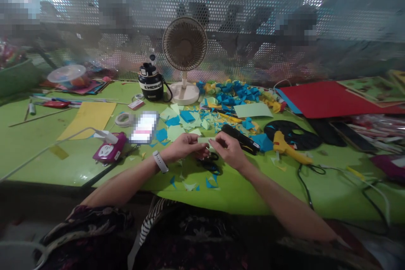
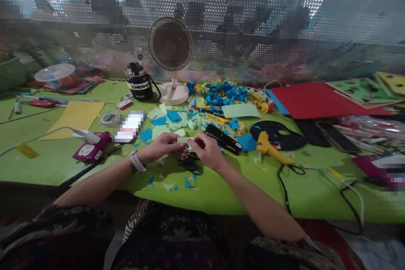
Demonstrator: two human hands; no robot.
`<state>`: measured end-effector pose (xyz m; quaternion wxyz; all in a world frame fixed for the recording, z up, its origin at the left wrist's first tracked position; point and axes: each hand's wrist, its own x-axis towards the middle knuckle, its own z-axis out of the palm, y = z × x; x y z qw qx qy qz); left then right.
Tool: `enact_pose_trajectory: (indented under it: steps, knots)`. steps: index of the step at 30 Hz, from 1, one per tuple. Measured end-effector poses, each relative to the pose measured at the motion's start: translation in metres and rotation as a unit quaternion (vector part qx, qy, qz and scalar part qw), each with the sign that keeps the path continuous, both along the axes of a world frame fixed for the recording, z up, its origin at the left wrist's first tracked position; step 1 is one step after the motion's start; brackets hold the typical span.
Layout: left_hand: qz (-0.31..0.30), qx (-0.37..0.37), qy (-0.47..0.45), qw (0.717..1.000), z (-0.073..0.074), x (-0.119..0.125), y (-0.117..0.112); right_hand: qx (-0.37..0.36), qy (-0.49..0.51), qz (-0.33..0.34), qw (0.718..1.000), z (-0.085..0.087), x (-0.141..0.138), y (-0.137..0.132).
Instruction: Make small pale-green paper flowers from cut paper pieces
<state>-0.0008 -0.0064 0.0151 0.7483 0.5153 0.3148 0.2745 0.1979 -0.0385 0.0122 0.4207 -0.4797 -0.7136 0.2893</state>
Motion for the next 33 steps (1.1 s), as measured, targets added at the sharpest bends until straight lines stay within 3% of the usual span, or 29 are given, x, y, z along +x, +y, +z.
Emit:
enact_pose_trajectory:
  steps: [9, 17, 22, 28, 33]
  knots:
    - [-0.009, -0.001, -0.020, 1.000, -0.002, 0.000, 0.001, -0.063, 0.000, 0.032, 0.998, -0.005, 0.001, -0.001]
    - [0.000, 0.028, -0.003, 1.000, 0.000, -0.001, 0.004, -0.131, 0.032, 0.078, 0.988, 0.006, 0.005, 0.002]
    - [-0.027, 0.037, 0.015, 0.999, -0.002, -0.002, 0.006, -0.156, 0.023, 0.098, 0.983, 0.009, 0.005, 0.000]
    - [-0.028, 0.054, 0.024, 0.998, -0.004, -0.004, 0.010, -0.090, -0.001, 0.062, 0.994, 0.007, 0.002, -0.001]
    - [0.011, 0.075, 0.020, 0.997, 0.003, -0.017, 0.023, -0.116, 0.115, -0.003, 0.987, 0.010, 0.009, 0.005]
